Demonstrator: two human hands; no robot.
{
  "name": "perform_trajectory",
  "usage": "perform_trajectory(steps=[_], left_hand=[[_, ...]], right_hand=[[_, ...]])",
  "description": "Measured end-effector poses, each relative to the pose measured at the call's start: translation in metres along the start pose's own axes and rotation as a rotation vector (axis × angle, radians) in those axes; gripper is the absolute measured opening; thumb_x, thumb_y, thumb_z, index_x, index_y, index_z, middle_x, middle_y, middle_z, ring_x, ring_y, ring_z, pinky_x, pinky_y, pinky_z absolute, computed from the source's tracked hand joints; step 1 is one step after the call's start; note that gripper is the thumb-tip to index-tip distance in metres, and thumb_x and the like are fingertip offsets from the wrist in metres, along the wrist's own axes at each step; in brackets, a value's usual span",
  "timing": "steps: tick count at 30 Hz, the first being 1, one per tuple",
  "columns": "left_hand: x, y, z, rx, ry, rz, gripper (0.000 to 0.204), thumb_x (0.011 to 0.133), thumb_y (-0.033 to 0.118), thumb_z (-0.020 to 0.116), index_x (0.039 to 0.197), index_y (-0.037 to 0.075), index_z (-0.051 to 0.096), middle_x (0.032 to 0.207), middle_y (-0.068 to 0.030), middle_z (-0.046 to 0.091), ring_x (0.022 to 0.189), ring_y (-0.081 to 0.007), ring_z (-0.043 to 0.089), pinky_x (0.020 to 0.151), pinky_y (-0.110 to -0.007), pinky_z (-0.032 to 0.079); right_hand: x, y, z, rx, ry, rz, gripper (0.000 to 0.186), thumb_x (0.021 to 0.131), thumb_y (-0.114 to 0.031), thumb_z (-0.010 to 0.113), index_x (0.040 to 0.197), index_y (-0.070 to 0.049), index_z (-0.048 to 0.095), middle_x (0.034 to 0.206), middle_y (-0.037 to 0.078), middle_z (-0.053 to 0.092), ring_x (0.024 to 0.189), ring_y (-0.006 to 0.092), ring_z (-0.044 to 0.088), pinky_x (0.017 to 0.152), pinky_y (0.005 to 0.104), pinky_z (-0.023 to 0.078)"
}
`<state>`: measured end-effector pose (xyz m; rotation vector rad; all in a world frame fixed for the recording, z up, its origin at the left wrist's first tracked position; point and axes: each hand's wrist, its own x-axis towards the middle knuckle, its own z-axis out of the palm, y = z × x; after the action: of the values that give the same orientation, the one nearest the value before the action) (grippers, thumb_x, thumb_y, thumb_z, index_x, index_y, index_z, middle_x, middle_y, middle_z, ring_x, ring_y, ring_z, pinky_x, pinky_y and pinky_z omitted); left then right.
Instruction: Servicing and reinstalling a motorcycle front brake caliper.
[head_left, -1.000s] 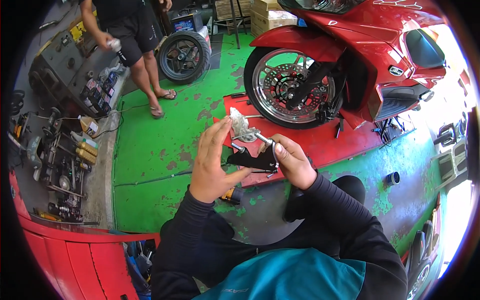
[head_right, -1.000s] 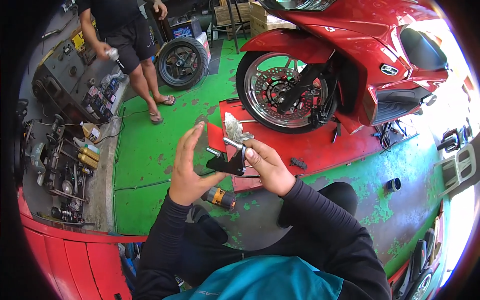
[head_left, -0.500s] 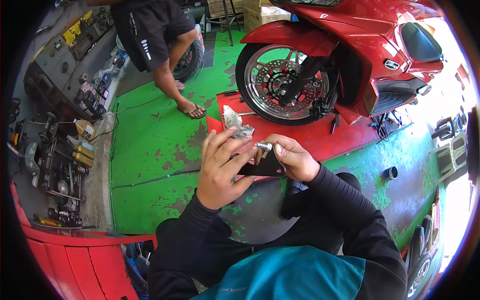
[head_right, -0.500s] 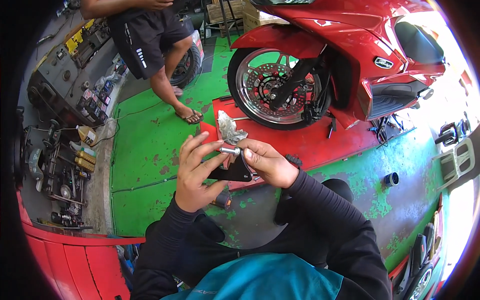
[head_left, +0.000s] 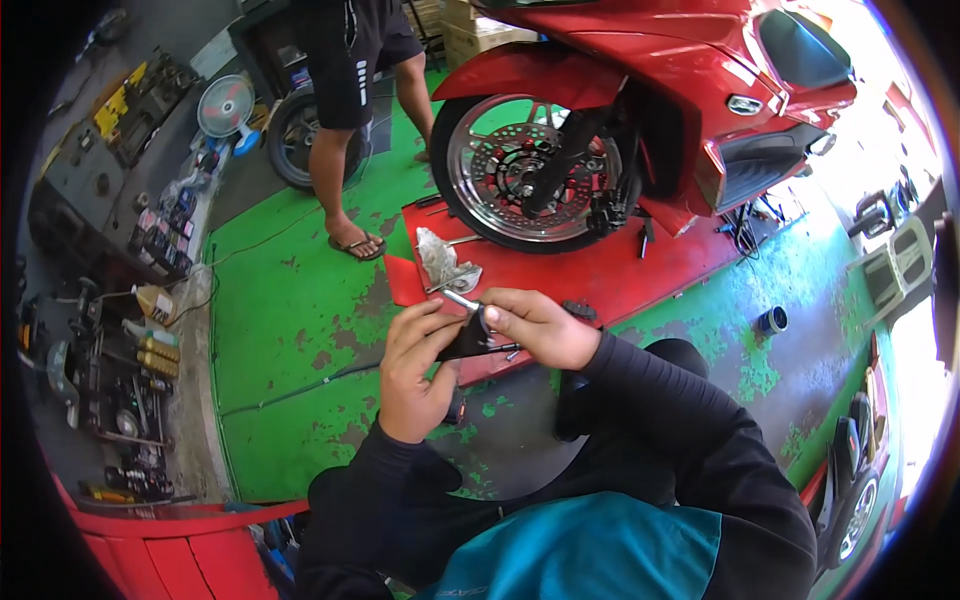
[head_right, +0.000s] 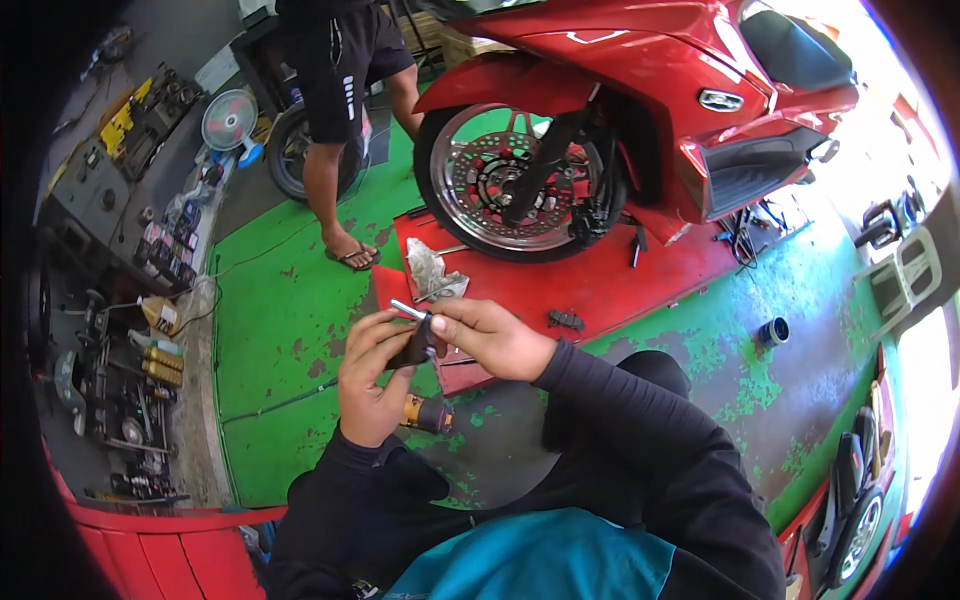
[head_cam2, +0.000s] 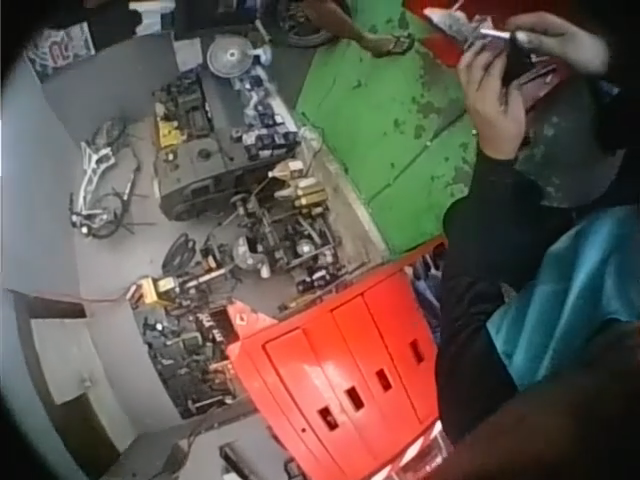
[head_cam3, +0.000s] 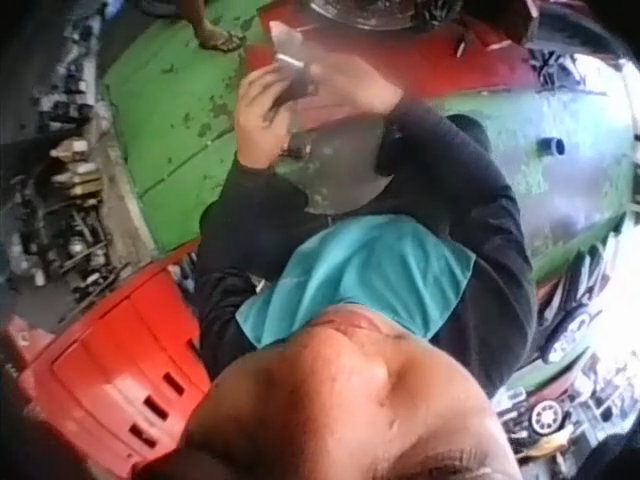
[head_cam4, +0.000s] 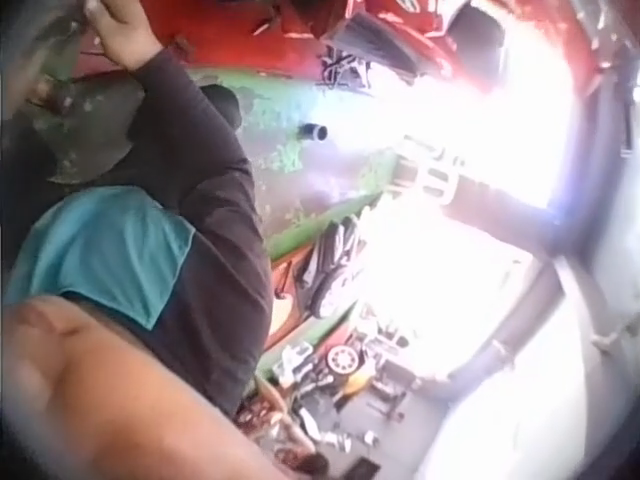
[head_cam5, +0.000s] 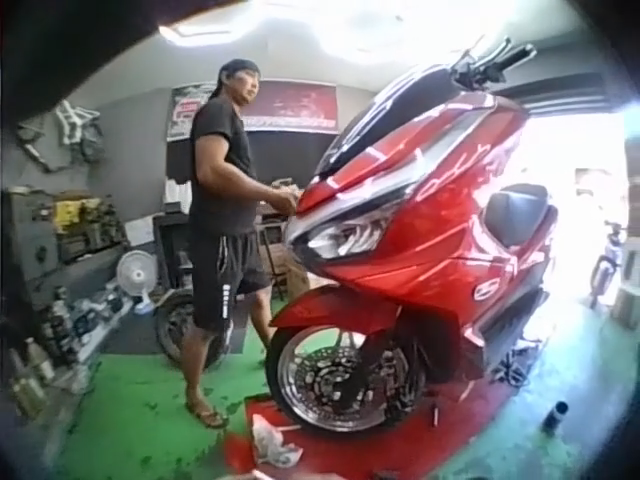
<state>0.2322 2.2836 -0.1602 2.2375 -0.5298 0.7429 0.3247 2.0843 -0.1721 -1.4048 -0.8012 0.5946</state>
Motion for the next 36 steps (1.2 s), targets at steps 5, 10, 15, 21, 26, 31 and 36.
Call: perform_trajectory(steps=[5,10,15,21,26,31,36], left_hand=[[-0.009,-0.022,0.003,-0.081,-0.024,-0.359,0.022,0.088,0.007,0.067,0.107,-0.004,0.068,0.100,-0.0167,0.069,0.099,-0.0319,0.066,0.090,-0.038,0.050],[-0.006,-0.086,-0.006,-0.146,0.001,-0.395,0.027,0.100,0.018,0.060,0.112,-0.004,0.067,0.094,-0.0071,0.072,0.089,-0.0125,0.064,0.083,-0.030,0.050],[-0.011,-0.090,-0.023,-0.004,0.019,-0.430,0.029,0.098,0.020,0.063,0.115,-0.003,0.067,0.095,-0.0067,0.074,0.090,-0.0109,0.065,0.083,-0.027,0.049],[-0.058,-0.009,-0.057,-0.124,0.276,-0.534,0.017,0.095,0.011,0.065,0.104,-0.003,0.068,0.084,0.0003,0.067,0.075,-0.0074,0.056,0.068,-0.026,0.045],[-0.100,0.053,-0.091,0.016,0.265,-0.444,0.027,0.098,0.016,0.063,0.117,-0.003,0.067,0.097,-0.0055,0.073,0.092,-0.0106,0.065,0.085,-0.026,0.049],[-0.134,0.118,-0.114,0.010,0.396,-0.550,0.026,0.099,0.013,0.061,0.119,-0.004,0.066,0.100,-0.0059,0.072,0.095,-0.0120,0.065,0.088,-0.026,0.048],[-0.171,0.130,-0.112,0.041,0.576,-0.551,0.026,0.099,0.014,0.062,0.118,-0.003,0.066,0.098,-0.0048,0.071,0.093,-0.0118,0.064,0.088,-0.027,0.047]], right_hand=[[-0.003,0.009,0.002,-0.140,0.018,0.097,0.041,0.105,-0.036,0.051,0.095,0.002,0.061,0.080,0.006,0.062,0.077,0.0120,0.057,0.073,0.0309,0.049],[-0.015,0.027,0.023,-0.472,-0.504,0.198,0.035,0.101,-0.033,0.059,0.099,0.001,0.066,0.077,0.008,0.065,0.072,0.0148,0.062,0.068,0.0323,0.050],[-0.049,0.030,0.081,-0.295,-0.946,0.375,0.030,0.099,-0.029,0.062,0.107,0.000,0.067,0.085,0.011,0.069,0.077,0.0176,0.065,0.072,0.0335,0.051],[-0.101,0.046,0.139,-0.172,-0.984,0.081,0.017,0.093,-0.010,0.060,0.105,-0.001,0.066,0.090,0.016,0.070,0.082,0.0314,0.067,0.075,0.0404,0.052],[-0.127,0.071,0.170,-0.348,-1.086,-0.231,0.020,0.084,-0.002,0.057,0.102,-0.001,0.066,0.092,0.017,0.069,0.089,0.0387,0.065,0.079,0.0452,0.052],[-0.129,0.077,0.187,-0.494,-1.174,-0.325,0.022,0.080,-0.009,0.058,0.100,-0.008,0.069,0.091,0.014,0.070,0.090,0.0351,0.066,0.080,0.0443,0.052],[-0.126,0.096,0.186,-0.681,-1.256,-0.364,0.022,0.082,-0.016,0.061,0.101,-0.013,0.070,0.099,0.008,0.070,0.104,0.0316,0.062,0.084,0.0456,0.050]])
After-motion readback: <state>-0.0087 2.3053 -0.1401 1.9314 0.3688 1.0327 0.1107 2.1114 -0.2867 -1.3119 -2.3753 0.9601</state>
